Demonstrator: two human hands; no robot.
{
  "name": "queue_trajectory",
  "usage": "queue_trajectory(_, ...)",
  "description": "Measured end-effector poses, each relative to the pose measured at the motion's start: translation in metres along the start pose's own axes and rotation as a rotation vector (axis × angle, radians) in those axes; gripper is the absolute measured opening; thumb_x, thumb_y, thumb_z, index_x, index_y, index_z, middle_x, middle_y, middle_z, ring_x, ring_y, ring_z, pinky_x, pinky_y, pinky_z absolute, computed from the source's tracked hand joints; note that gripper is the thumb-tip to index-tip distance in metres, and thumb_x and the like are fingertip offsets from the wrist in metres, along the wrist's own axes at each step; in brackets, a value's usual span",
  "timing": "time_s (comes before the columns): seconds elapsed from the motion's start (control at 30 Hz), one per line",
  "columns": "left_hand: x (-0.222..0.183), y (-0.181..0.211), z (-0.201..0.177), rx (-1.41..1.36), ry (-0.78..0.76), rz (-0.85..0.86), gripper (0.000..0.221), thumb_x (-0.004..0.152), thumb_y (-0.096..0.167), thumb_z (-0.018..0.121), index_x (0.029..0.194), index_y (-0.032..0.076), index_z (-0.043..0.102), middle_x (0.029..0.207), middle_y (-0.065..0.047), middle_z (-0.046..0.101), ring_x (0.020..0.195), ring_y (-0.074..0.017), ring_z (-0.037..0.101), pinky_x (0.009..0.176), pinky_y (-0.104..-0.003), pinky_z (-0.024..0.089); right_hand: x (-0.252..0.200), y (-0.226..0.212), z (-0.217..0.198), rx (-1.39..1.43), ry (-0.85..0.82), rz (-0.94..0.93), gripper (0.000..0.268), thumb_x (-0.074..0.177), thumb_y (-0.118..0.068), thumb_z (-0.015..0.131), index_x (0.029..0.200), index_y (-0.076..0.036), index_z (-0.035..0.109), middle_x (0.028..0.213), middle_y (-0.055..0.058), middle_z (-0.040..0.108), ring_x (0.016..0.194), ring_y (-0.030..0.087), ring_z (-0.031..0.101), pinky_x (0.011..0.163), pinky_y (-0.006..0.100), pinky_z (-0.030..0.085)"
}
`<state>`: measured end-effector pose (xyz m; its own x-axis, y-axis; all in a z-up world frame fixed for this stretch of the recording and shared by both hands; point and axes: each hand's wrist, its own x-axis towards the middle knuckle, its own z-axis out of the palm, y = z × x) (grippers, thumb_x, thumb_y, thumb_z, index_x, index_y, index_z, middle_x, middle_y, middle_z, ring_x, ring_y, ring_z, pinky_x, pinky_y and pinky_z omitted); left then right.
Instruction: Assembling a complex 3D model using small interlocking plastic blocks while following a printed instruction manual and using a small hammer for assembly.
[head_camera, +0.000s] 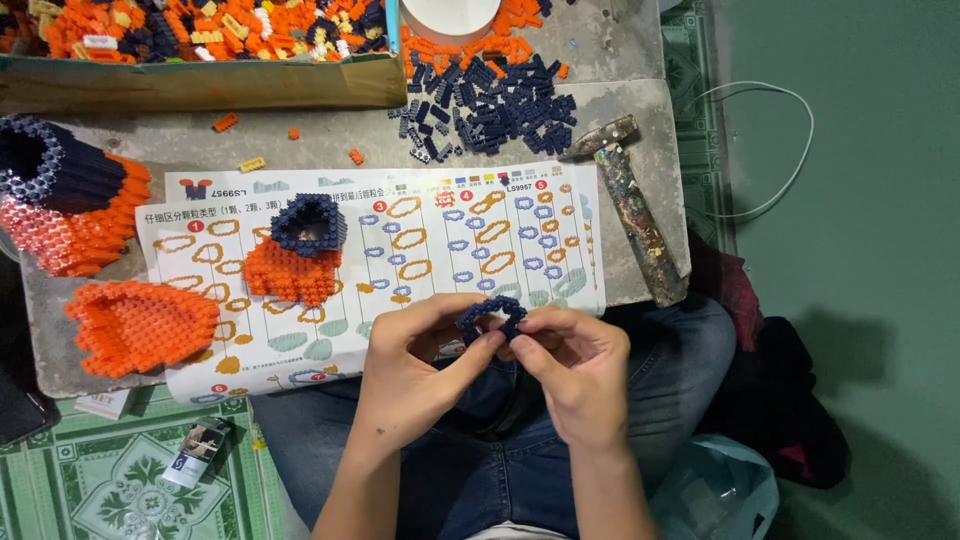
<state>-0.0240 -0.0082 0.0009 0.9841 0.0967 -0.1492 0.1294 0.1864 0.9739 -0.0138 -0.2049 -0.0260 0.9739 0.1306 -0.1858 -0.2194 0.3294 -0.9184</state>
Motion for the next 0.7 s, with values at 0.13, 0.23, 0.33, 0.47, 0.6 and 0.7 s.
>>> queue_trajectory(0.13, -0.003, 0.004, -0.003, -0.019, -0.027, 0.010, 0.035, 0.086, -0.009, 0.086, 0.120, -0.005, 0.083, 0.104, -0.011, 0.088, 0.090, -0.0146, 0.081, 0.088, -0.027, 0.069, -0.016, 0.015, 0.003, 0.025, 0.069, -0.017, 0.022, 0.091, 0.019, 0.075, 0.111, 0.010, 0.077, 0.112, 0.017, 0.079, 0.091, 0.019, 0.074, 0.088, 0.029, 0.065)
queue_trajectory(0.23, -0.008, 0.006, -0.005, 0.058, -0.034, 0.038, 0.022, 0.081, -0.007, 0.090, 0.102, -0.006, 0.086, 0.095, -0.009, 0.088, 0.077, -0.0124, 0.075, 0.072, -0.023, 0.060, -0.027, 0.024, 0.002, -0.037, 0.123, -0.020, 0.021, 0.092, 0.017, 0.076, 0.111, 0.009, 0.078, 0.112, 0.014, 0.080, 0.091, 0.014, 0.071, 0.084, 0.023, 0.059)
queue_trajectory(0.33, -0.016, 0.003, -0.007, 0.202, -0.007, 0.050, 0.025, 0.078, -0.002, 0.091, 0.103, -0.004, 0.088, 0.091, -0.007, 0.091, 0.071, -0.0103, 0.073, 0.066, -0.022, 0.057, -0.034, 0.031, 0.004, -0.031, 0.118, -0.036, 0.022, 0.091, 0.020, 0.076, 0.110, 0.009, 0.079, 0.113, 0.015, 0.078, 0.092, 0.016, 0.070, 0.085, 0.025, 0.061)
queue_trajectory(0.47, -0.025, -0.004, -0.007, 0.121, 0.021, 0.014, 0.023, 0.078, -0.008, 0.088, 0.101, -0.005, 0.089, 0.094, -0.009, 0.092, 0.075, -0.0121, 0.077, 0.070, -0.022, 0.059, -0.039, 0.034, 0.007, -0.031, 0.090, -0.005, 0.019, 0.093, 0.018, 0.075, 0.110, 0.009, 0.076, 0.117, 0.015, 0.076, 0.096, 0.019, 0.073, 0.090, 0.030, 0.065)
queue_trajectory(0.6, -0.026, -0.004, -0.009, 0.137, 0.006, 0.042, 0.027, 0.077, -0.008, 0.088, 0.104, -0.004, 0.088, 0.098, -0.009, 0.092, 0.076, -0.0130, 0.078, 0.071, -0.023, 0.060, -0.040, 0.038, 0.005, -0.150, 0.086, 0.008, 0.025, 0.093, 0.017, 0.076, 0.115, 0.006, 0.077, 0.123, 0.014, 0.078, 0.102, 0.018, 0.073, 0.094, 0.028, 0.062)
queue_trajectory(0.7, -0.024, 0.000, -0.008, 0.191, -0.001, 0.073, 0.024, 0.077, -0.006, 0.087, 0.100, -0.002, 0.088, 0.093, -0.007, 0.092, 0.071, -0.0114, 0.076, 0.067, -0.022, 0.057, -0.040, 0.033, 0.010, -0.210, 0.079, -0.039, 0.018, 0.095, 0.013, 0.076, 0.111, 0.005, 0.076, 0.121, 0.013, 0.077, 0.098, 0.016, 0.070, 0.090, 0.026, 0.059)
